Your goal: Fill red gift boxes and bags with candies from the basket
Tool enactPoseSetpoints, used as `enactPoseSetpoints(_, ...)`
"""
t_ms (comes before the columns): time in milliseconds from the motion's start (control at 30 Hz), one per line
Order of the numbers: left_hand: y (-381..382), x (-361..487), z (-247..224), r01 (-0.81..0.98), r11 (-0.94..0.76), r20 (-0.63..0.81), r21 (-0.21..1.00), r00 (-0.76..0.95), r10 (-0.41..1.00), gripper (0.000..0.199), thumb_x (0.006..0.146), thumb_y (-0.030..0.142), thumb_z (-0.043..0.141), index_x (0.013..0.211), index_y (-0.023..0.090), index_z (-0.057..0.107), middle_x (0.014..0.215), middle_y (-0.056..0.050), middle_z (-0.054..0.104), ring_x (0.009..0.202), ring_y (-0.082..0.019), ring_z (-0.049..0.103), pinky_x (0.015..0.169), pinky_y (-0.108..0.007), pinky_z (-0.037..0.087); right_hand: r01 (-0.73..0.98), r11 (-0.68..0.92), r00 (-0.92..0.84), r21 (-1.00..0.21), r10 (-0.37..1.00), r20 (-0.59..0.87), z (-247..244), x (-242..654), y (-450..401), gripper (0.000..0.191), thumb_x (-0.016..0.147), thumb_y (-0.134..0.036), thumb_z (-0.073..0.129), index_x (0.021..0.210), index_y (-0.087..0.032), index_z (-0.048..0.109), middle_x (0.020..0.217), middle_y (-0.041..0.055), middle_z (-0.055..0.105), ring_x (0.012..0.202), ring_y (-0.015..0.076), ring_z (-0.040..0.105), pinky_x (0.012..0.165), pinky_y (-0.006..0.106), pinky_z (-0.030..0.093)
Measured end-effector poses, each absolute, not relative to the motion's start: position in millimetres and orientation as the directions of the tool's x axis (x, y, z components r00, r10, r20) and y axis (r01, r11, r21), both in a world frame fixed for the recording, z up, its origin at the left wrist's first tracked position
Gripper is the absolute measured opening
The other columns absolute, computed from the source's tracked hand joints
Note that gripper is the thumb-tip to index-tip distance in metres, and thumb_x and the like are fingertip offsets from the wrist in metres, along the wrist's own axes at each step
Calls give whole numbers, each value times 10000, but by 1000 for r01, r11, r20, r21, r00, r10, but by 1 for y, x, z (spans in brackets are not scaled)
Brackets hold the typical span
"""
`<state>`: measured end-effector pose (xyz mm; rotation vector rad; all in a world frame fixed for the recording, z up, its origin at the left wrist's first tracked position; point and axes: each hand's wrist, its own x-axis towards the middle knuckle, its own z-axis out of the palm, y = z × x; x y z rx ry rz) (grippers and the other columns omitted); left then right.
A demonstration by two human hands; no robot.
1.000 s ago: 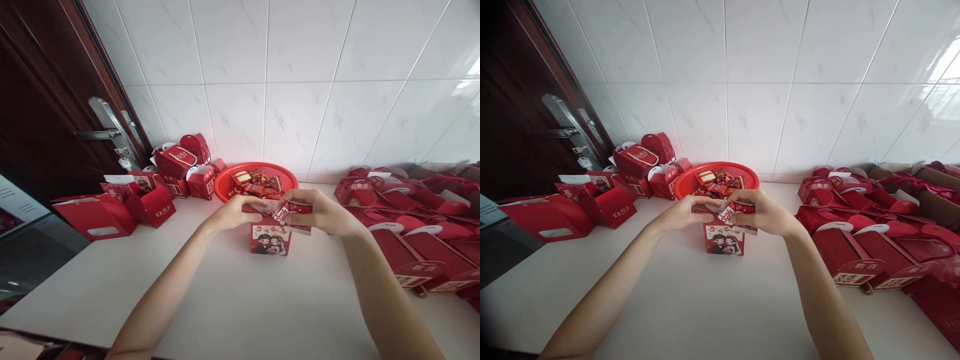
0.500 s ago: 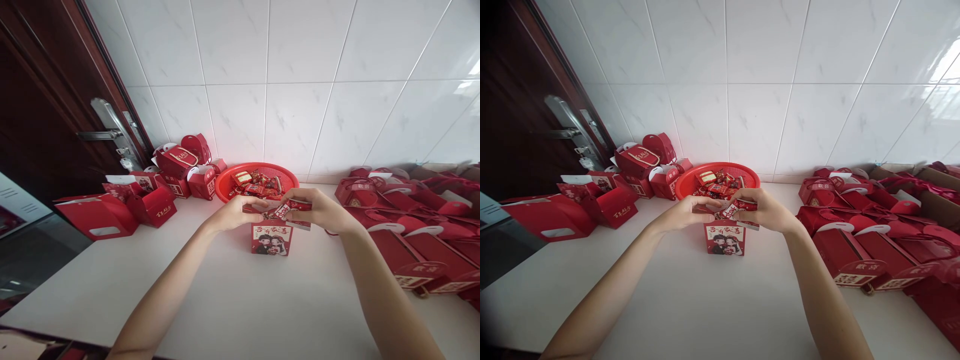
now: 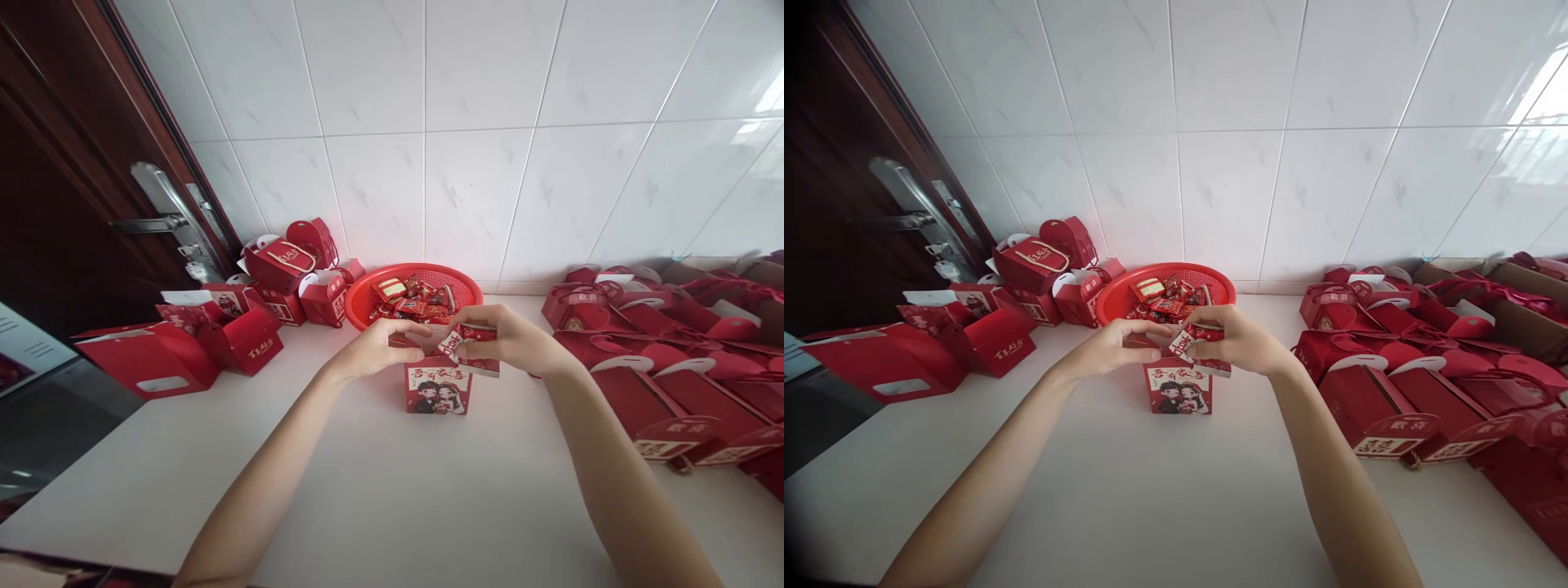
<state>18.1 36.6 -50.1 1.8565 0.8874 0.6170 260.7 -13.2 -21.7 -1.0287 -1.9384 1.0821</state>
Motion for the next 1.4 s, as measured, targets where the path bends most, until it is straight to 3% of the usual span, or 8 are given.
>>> enactPoseSetpoints(233, 36, 19, -49, 317, -287, 34, 904, 616, 787, 443, 746, 344, 794, 1159, 198, 729, 1346, -85, 670, 1209, -294, 629, 1027, -419, 502, 140, 312, -271, -940, 925, 267, -17, 265, -18, 247, 751, -306, 775, 958, -182, 723, 896, 31, 731, 819, 196, 674, 738, 312, 523)
enactPoseSetpoints(433, 34, 15, -48, 342, -334, 21, 878, 669, 743, 546, 739, 338, 806, 1254, 208, 681, 1392, -84, 634, 1210, -274, 620, 1030, -403, 491, 145, 338, -189, -930, 932, 309, -20, 261, -16, 301, 738, -334, 793, 980, -166, 729, 916, 51, 740, 822, 210, 675, 726, 323, 527)
enactPoseSetpoints(700, 13, 15, -28, 422, -438, -19, 794, 737, 675, 627, 713, 266, 804, 1316, 263, 633, 1344, -49, 666, 1233, -281, 609, 1025, -391, 486, 175, 501, -308, -847, 845, 437, -12, 260, -28, 228, 790, -281, 784, 995, -187, 746, 962, 52, 751, 868, 214, 704, 757, 318, 559)
enactPoseSetpoints(867, -12, 20, -15, 342, -622, 73, 705, 837, 543, 554, 774, 170, 741, 1294, 338, 651, 1357, 10, 662, 1296, -258, 575, 1070, -355, 447, 158, 516, -463, -842, 792, 398, -9, 263, -36, 218, 810, -272, 778, 1005, -181, 739, 1018, 74, 752, 935, 226, 712, 791, 316, 567)
enactPoseSetpoints(1000, -22, 23, -15, 373, -665, 88, 647, 830, 551, 572, 788, 168, 724, 1321, 348, 622, 1350, 18, 665, 1252, -261, 606, 1052, -359, 462, 167, 548, -530, -820, 751, 394, -3, 266, -42, 189, 825, -276, 768, 983, -178, 732, 980, 68, 756, 902, 215, 716, 787, 311, 570)
enactPoseSetpoints(1200, -17, 24, -22, 428, -642, 96, 636, 782, 616, 579, 788, 220, 753, 1335, 327, 598, 1345, 9, 664, 1241, -257, 614, 1022, -344, 480, 382, 600, -522, -703, 768, 371, 0, 262, -49, 190, 857, -174, 685, 1044, -195, 712, 1000, 39, 752, 886, 190, 698, 798, 294, 543)
enactPoseSetpoints(1400, -11, 24, -25, 413, -631, 113, 657, 773, 624, 623, 777, 230, 767, 1367, 293, 577, 1349, -33, 664, 1260, -276, 603, 1048, -375, 466, 636, 586, -469, -502, 810, 351, -9, 250, -50, 238, 856, -46, 562, 960, -215, 694, 805, -3, 719, 652, 136, 596, 597, 247, 435)
